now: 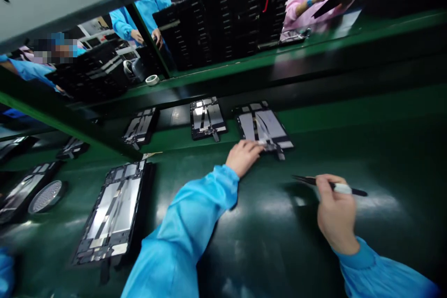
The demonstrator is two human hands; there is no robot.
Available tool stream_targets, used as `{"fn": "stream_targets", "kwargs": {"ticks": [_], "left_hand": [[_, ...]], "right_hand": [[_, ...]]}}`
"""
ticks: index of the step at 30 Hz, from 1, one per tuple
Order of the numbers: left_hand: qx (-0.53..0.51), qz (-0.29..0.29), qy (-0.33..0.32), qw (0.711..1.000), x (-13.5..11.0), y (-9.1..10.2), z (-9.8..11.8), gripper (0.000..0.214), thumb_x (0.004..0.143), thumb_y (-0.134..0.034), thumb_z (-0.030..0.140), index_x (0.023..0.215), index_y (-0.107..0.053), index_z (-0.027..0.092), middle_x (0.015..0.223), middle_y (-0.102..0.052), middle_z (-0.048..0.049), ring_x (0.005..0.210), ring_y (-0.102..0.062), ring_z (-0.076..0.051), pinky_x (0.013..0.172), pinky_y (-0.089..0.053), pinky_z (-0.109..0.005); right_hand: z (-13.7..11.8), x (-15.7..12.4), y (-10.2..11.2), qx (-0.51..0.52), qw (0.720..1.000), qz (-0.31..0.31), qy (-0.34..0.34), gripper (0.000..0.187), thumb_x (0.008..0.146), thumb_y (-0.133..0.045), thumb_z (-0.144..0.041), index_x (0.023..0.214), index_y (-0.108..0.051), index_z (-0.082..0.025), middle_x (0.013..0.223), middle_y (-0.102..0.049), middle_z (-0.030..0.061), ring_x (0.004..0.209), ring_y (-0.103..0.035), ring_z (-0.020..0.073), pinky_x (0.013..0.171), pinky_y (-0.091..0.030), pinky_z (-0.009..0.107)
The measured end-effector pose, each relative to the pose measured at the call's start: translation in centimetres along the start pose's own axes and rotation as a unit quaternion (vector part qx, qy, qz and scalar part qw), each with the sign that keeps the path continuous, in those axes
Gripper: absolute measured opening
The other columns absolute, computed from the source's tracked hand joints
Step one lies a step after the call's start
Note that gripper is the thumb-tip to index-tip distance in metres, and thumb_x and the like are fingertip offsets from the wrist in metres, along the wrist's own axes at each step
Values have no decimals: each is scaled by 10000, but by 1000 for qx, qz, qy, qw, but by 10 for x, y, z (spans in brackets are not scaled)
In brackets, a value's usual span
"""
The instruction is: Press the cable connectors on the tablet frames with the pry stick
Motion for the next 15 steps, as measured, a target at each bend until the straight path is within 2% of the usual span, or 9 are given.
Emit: {"fn": "stream_targets", "kwargs": {"ticks": [1, 2, 3, 5, 6, 7, 11, 13, 15], "left_hand": [[0, 12, 24, 1000, 18, 1, -16, 272, 993, -522, 321, 1210, -606, 180, 1289, -577, -92, 1146, -580, -219, 979, -495, -429], [-1, 23, 49, 999, 32, 4, -32, 368, 1046, -363, 332, 1235, -588, 111, 1284, -556, -86, 1168, -571, -233, 989, -470, -434], [-4, 33, 77, 996, 41, 8, -49, 395, 1052, -335, 340, 1238, -581, 94, 1279, -548, -88, 1162, -573, -232, 988, -466, -436], [-11, 55, 148, 987, 45, 21, -84, 335, 1021, -446, 349, 1231, -585, 128, 1265, -566, -87, 1149, -580, -238, 970, -487, -449], [-16, 68, 195, 978, 41, 29, -103, 311, 974, -555, 351, 1220, -588, 163, 1268, -575, -96, 1123, -588, -232, 954, -503, -455], [-20, 83, 246, 965, 33, 37, -122, 324, 954, -590, 352, 1223, -583, 171, 1268, -576, -98, 1109, -593, -232, 942, -511, -456], [-62, 130, 445, 884, -10, 66, -188, 366, 949, -600, 357, 1251, -559, 156, 1246, -579, -103, 1069, -609, -230, 894, -535, -437], [-104, 139, 505, 846, -23, 70, -206, 354, 944, -608, 357, 1238, -569, 163, 1231, -586, -93, 1060, -614, -227, 884, -539, -419], [-152, 155, 540, 813, -29, 71, -213, 347, 945, -607, 360, 1231, -573, 167, 1227, -588, -88, 1058, -614, -227, 882, -540, -415]], "right_hand": [[2, 0, -2, -23, 1000, -16, 2, 338, 824, -629, -566, 853, -589, -231, 800, -621, 11, 817, -608, 225, 811, -471, 375], [4, -1, -6, -41, 998, -39, 2, 337, 831, -622, -562, 872, -615, -227, 832, -648, 31, 827, -614, 234, 800, -473, 373], [5, -2, -10, -55, 996, -68, 1, 338, 846, -605, -557, 898, -636, -224, 866, -672, 49, 842, -624, 242, 787, -479, 370], [6, -5, -17, -75, 990, -115, 7, 350, 883, -556, -547, 954, -662, -220, 927, -707, 72, 878, -648, 258, 773, -497, 368], [5, -6, -21, -78, 989, -126, 13, 356, 895, -541, -542, 968, -670, -219, 947, -720, 78, 893, -659, 264, 775, -507, 370], [4, -7, -24, -77, 987, -137, 16, 360, 902, -533, -539, 979, -677, -218, 966, -729, 80, 912, -668, 269, 787, -517, 375], [3, -6, -34, -58, 984, -165, 13, 391, 901, -541, -555, 1005, -700, -213, 1033, -748, 89, 992, -684, 286, 878, -529, 409], [3, -5, -36, -50, 984, -174, 4, 424, 890, -550, -579, 1013, -709, -206, 1031, -754, 96, 981, -696, 290, 890, -535, 424], [4, -3, -37, -38, 984, -176, -7, 459, 877, -558, -608, 1006, -718, -198, 986, -764, 103, 937, -714, 292, 875, -548, 436]]}}
Point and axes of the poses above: each hand's wrist, its own x-axis towards the middle knuckle, its own y-axis out of the back of the hand, z = x × y, the point moved 3 cm from there along x, towards the middle knuckle
